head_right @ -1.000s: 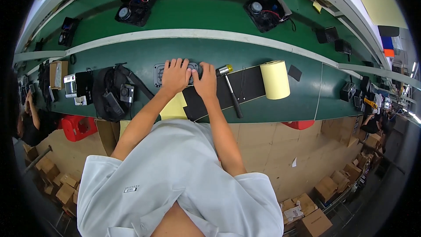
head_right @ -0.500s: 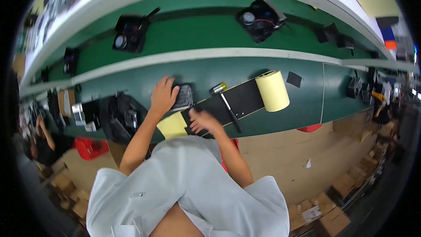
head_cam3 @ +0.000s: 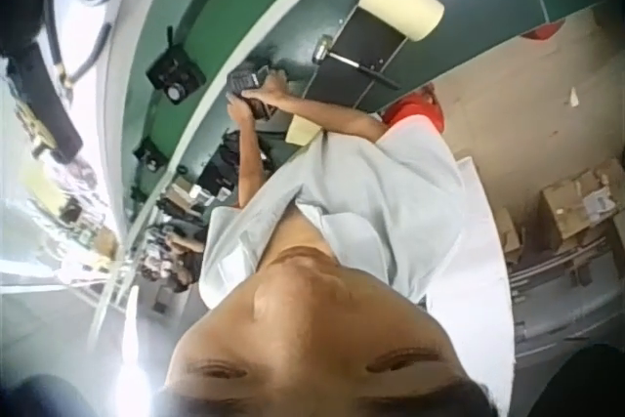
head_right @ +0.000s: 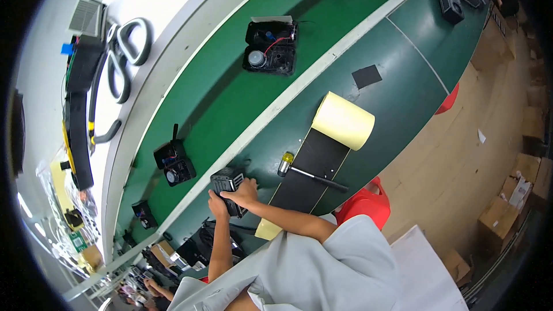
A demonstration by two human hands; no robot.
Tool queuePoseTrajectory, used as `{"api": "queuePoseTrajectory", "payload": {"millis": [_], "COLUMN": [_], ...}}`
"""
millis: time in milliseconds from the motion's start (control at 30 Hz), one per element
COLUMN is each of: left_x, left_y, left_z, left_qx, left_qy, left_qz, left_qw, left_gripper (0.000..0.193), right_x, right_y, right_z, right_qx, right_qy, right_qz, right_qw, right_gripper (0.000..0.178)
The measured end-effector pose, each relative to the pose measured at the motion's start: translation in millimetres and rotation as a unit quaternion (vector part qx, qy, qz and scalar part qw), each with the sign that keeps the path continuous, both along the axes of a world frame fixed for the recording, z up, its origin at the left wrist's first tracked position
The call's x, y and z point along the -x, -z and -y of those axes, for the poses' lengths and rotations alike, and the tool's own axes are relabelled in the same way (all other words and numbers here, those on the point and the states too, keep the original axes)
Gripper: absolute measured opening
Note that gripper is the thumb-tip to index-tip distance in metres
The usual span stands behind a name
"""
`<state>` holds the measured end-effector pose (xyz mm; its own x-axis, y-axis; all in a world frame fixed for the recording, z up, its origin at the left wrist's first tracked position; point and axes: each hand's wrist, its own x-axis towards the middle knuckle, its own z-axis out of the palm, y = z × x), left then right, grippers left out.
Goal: Assembling electronic components, including speakers and circuit boards into plastic housings, at a workshop bench.
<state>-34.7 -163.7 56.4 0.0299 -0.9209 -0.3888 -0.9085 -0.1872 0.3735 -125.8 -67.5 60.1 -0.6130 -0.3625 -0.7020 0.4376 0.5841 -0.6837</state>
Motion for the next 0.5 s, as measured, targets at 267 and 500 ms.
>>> {"api": "queuePoseTrajectory", "payload": {"millis": [267,500], "left_x": [98,107], "left_y": [-28,-48], "left_z": [71,22], "left_qx": [-0.087,-0.108], "left_qy": [-0.118,0.03], "left_qz": [-0.487,-0.455], "left_qw": [0.861,0.883], "left_gripper": [0.058,0.056], "right_x": [155,283], "right_y": [-71,0], "right_z": [89,156], "right_qx": [0.211,0.218], "right_qy": [-0.164,-0.37], "right_qz": [-0.153,-0.488], "right_qw": [0.951,0.759], "right_gripper": [0.098,0.089]}}
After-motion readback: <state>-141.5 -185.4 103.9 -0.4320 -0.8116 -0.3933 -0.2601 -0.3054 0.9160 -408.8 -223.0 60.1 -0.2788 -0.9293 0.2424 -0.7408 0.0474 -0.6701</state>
